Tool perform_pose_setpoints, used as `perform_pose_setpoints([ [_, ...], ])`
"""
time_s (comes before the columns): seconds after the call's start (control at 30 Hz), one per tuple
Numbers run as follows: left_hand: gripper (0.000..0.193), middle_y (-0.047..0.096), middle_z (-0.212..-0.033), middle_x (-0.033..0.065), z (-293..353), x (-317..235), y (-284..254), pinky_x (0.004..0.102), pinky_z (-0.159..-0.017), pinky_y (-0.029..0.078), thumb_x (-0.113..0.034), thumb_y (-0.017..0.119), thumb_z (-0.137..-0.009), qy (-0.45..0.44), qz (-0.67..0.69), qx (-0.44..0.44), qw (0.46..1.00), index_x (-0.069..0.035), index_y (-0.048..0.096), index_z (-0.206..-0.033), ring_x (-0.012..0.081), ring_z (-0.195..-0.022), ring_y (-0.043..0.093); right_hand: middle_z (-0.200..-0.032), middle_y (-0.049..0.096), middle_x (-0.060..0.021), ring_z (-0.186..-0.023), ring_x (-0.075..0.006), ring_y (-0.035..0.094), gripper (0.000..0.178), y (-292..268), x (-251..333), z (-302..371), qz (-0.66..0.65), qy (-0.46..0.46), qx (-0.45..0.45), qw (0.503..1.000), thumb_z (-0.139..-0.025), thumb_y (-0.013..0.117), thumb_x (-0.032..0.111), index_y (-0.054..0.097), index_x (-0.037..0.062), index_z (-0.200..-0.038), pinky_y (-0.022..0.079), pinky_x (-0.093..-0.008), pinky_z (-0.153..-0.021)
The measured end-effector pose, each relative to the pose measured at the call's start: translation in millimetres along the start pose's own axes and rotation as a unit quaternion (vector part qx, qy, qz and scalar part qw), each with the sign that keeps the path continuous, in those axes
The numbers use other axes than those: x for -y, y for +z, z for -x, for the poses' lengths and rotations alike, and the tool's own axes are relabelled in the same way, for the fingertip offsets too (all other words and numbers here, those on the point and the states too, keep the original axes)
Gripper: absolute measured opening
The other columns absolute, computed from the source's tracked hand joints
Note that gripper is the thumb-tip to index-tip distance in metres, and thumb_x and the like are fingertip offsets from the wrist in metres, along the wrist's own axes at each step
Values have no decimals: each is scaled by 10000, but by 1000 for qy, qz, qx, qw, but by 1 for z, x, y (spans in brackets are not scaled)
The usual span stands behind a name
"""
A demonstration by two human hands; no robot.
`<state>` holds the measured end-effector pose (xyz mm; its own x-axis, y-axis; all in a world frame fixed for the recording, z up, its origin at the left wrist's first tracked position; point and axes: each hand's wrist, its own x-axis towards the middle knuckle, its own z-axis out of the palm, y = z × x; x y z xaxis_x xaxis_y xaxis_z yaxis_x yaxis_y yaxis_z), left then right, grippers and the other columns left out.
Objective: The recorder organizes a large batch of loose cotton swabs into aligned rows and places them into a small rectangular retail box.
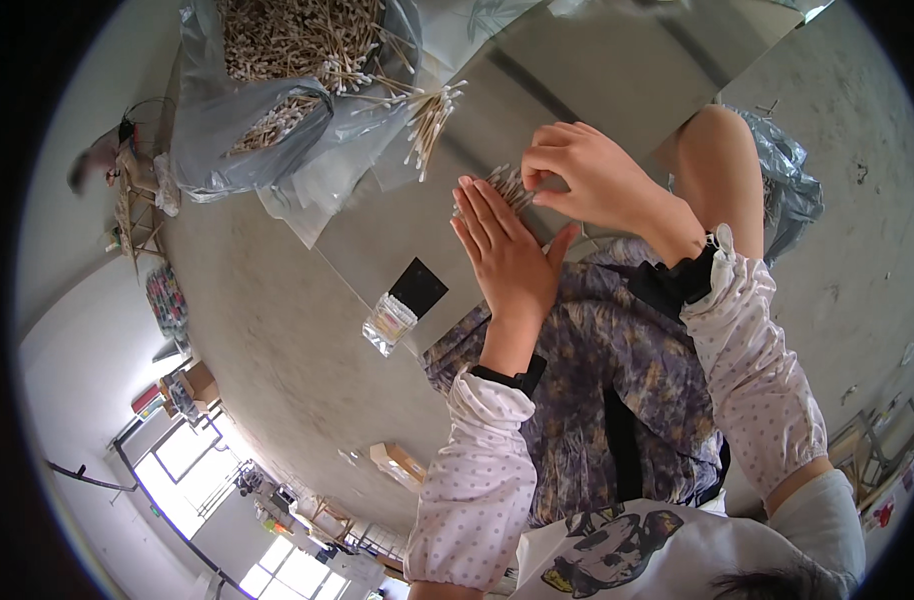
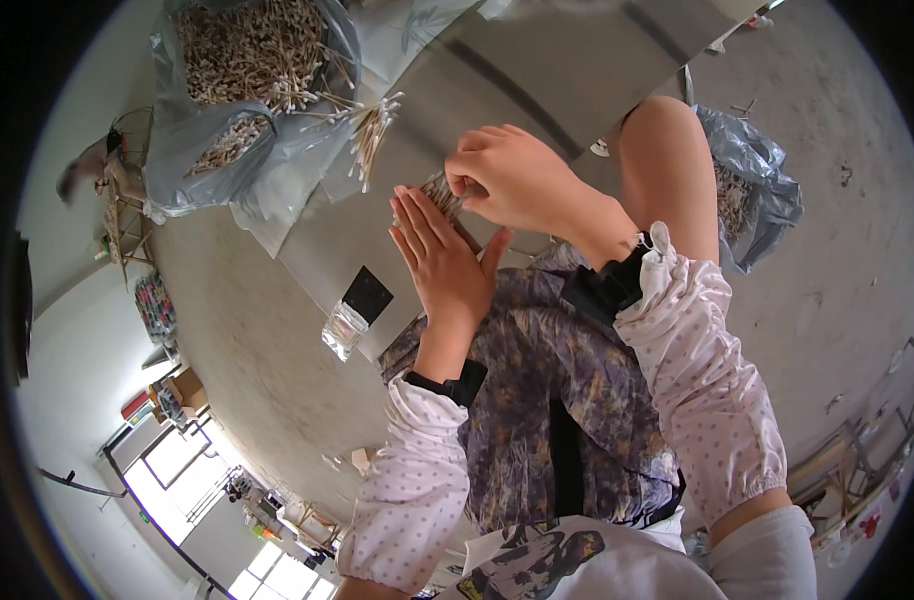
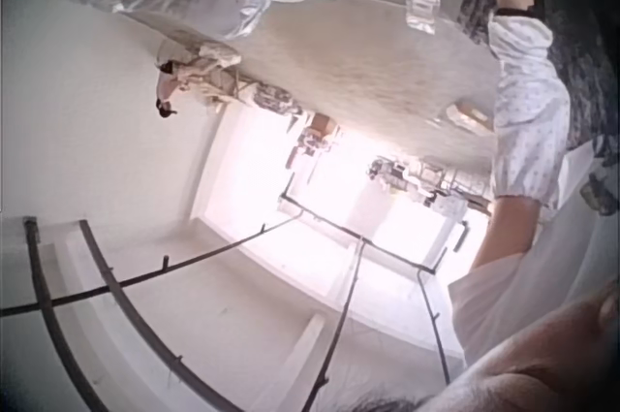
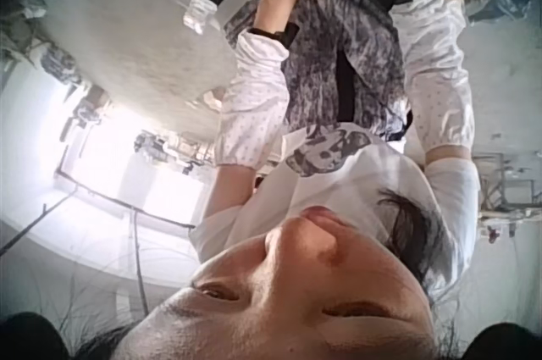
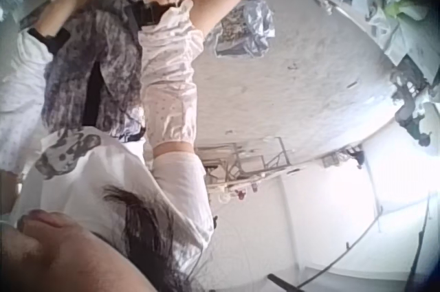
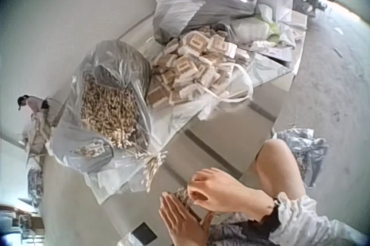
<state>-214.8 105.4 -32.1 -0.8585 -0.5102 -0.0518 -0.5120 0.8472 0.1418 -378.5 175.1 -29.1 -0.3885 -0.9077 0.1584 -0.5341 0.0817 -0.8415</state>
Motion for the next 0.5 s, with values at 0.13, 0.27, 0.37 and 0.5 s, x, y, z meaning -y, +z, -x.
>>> perform_pose_setpoints([
  [0.13,1105,104,-1559,370,2,-1,4,552,-1186,134,-621,553,-907,7,21,-19,1000,167,40,-1488,486,-1476,95,-827,595,-47,-897,-238,597,53,11,-3,0,83,-29,15,996,-765,667,90,614,90,-766,450,-357,-827],
  [0.27,1109,93,-1576,344,3,2,6,540,-1194,113,-606,578,-901,-1,46,-40,998,143,24,-1502,462,-1486,85,-834,592,-46,-904,-242,594,55,13,-2,-1,87,-35,29,995,-788,659,105,611,94,-764,450,-352,-820],
  [0.37,1103,97,-1578,339,2,2,9,526,-1200,106,-598,587,-900,-5,56,-59,997,140,33,-1505,443,-1492,85,-858,601,-59,-926,-250,594,64,7,-5,-1,111,-39,30,993,-797,656,108,603,84,-771,451,-368,-835],
  [0.5,1101,103,-1578,338,0,2,9,517,-1203,103,-586,606,-894,-19,60,-66,996,133,43,-1509,433,-1495,86,-884,609,-96,-888,-280,593,100,-19,-7,5,21,10,6,1000,-823,666,91,577,45,-829,466,-388,-787],
])
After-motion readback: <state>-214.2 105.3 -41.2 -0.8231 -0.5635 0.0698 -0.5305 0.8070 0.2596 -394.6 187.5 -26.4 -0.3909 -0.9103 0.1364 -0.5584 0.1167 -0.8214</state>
